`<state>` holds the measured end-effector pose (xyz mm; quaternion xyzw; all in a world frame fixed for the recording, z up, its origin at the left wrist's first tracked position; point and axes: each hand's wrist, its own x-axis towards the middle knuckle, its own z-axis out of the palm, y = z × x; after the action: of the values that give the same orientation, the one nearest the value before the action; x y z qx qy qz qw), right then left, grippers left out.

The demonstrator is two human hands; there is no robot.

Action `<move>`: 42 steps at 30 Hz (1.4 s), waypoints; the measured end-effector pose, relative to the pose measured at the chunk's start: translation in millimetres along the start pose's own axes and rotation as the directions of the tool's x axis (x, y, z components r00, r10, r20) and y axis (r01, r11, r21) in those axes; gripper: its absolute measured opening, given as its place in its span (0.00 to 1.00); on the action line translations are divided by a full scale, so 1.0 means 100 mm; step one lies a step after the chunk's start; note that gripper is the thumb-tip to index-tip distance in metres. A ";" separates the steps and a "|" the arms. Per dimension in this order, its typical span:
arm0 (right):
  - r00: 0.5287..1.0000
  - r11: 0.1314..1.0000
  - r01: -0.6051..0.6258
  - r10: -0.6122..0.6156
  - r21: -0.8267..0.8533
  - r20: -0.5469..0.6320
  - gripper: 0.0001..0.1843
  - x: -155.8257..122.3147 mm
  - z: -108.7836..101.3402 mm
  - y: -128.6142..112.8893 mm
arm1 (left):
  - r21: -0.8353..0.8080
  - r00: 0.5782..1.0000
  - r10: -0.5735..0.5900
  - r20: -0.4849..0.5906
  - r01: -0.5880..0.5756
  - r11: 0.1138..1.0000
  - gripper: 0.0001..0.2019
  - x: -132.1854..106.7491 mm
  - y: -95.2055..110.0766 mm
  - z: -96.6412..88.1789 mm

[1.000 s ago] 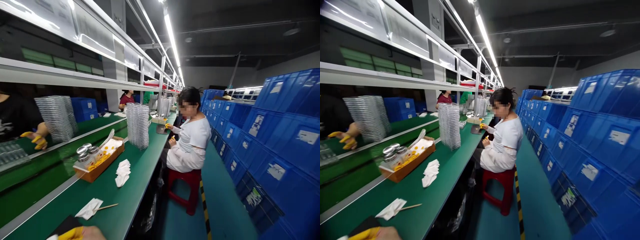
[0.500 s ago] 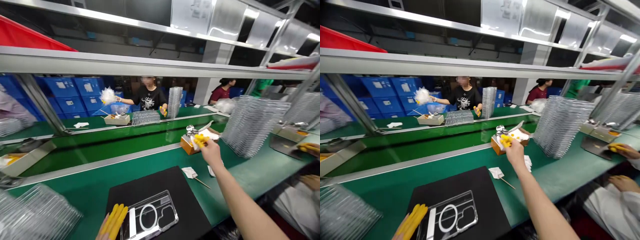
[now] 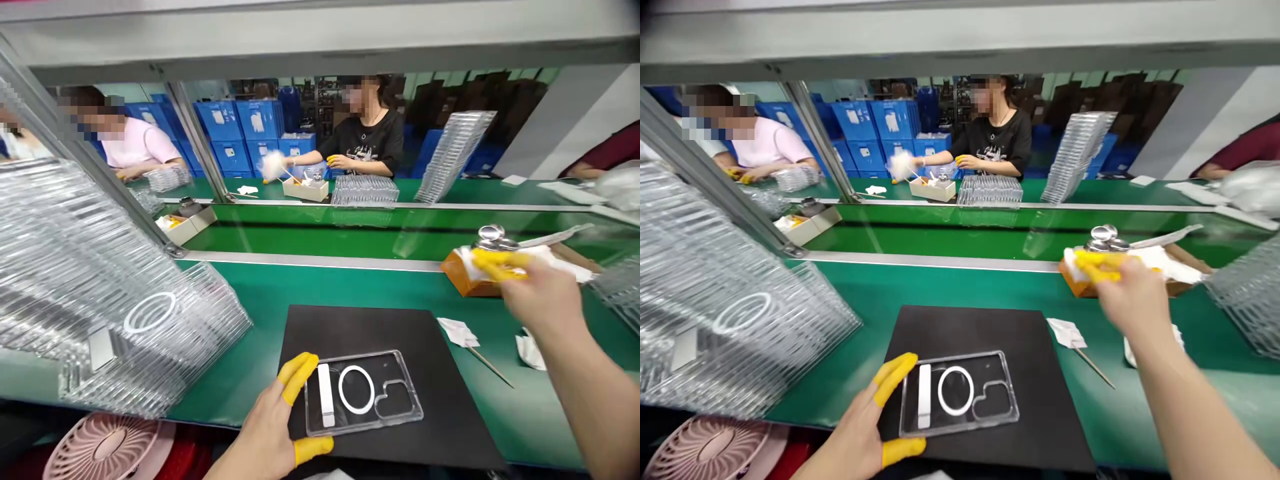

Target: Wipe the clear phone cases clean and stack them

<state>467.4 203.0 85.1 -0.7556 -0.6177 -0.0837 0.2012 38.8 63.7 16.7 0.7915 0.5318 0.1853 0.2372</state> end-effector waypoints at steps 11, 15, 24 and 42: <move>0.808 0.692 0.581 -0.554 0.428 -0.201 0.16 -1.82 0.38 -1.63 | 0.047 0.993 0.121 -0.004 -0.121 0.992 0.56 0.02 -0.01 -0.02; 0.787 0.645 0.595 -0.588 0.480 -0.185 0.15 -1.68 0.34 -1.66 | 0.066 0.993 0.121 0.009 -0.121 0.990 0.58 0.02 0.00 -0.03; 0.686 0.478 0.678 -0.685 0.559 -0.247 0.13 -1.67 0.37 -1.86 | 0.075 0.992 0.125 0.029 -0.127 0.989 0.62 0.04 -0.01 -0.02; 0.173 0.166 0.714 -0.983 0.680 0.058 0.12 -1.41 0.25 -1.70 | -0.024 0.991 0.104 0.083 -0.102 0.994 0.56 0.05 -0.01 -0.03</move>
<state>269.1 113.2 43.7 -0.1479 -0.9635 0.1770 0.1358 37.8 69.7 19.0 0.8226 0.4780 0.1690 0.2574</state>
